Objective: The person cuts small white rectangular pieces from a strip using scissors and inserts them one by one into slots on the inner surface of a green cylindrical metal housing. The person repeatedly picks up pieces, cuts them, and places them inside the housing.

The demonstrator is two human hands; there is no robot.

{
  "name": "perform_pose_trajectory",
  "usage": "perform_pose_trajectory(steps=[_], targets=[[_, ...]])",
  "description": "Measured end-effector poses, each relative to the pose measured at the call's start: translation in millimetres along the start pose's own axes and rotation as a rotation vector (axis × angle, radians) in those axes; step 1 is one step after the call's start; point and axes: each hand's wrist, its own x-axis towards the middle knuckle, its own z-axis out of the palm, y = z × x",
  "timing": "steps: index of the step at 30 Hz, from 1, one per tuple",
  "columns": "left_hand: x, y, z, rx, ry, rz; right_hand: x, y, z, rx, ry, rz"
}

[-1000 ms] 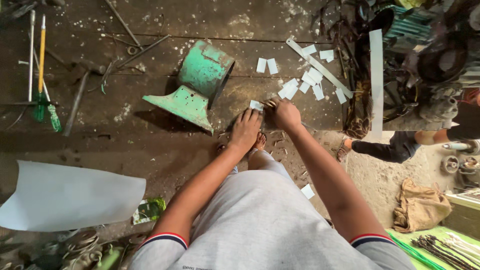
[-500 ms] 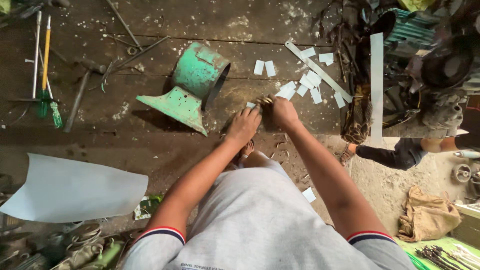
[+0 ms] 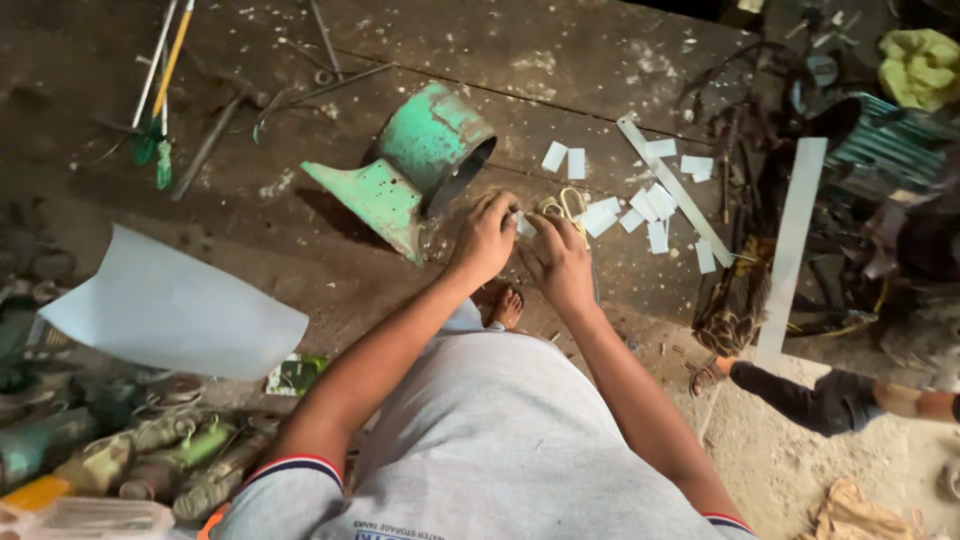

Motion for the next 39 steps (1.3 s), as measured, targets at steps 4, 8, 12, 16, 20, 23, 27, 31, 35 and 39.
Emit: perform_pose_trajectory(steps=[4, 8, 12, 16, 20, 23, 27, 31, 35, 39], targets=[[-4, -13, -3, -0.058, -0.005, -0.252, 6, -2, 15, 0.103, -0.036, 0.045], [-9, -14, -19, -0.043, 0.06, -0.298, 11, 1, 32, 0.316, -0.026, 0.025], [-11, 18, -56, 0.157, -0.009, -0.183, 30, 3, 67, 0.432, 0.039, 0.277], [2, 52, -96, 0.163, 0.1, 0.025, 60, 6, 109, 0.491, 0.117, 0.377], [34, 50, -133, 0.364, 0.203, 0.211, 76, -1, 131, 0.413, 0.125, 0.303], [49, 39, -148, 0.283, 0.264, 0.228, 77, -7, 140, 0.317, 0.162, 0.255], [50, 32, -148, 0.235, 0.223, -0.036, 76, -13, 146, 0.272, 0.16, 0.282], [49, 32, -143, 0.329, 0.209, 0.128, 79, -11, 145, 0.252, 0.126, 0.226], [51, 33, -141, 0.335, 0.192, 0.089, 85, -7, 137, 0.248, 0.058, 0.187], [52, 32, -140, 0.342, 0.18, 0.071, 91, -1, 132, 0.214, 0.015, 0.117]])
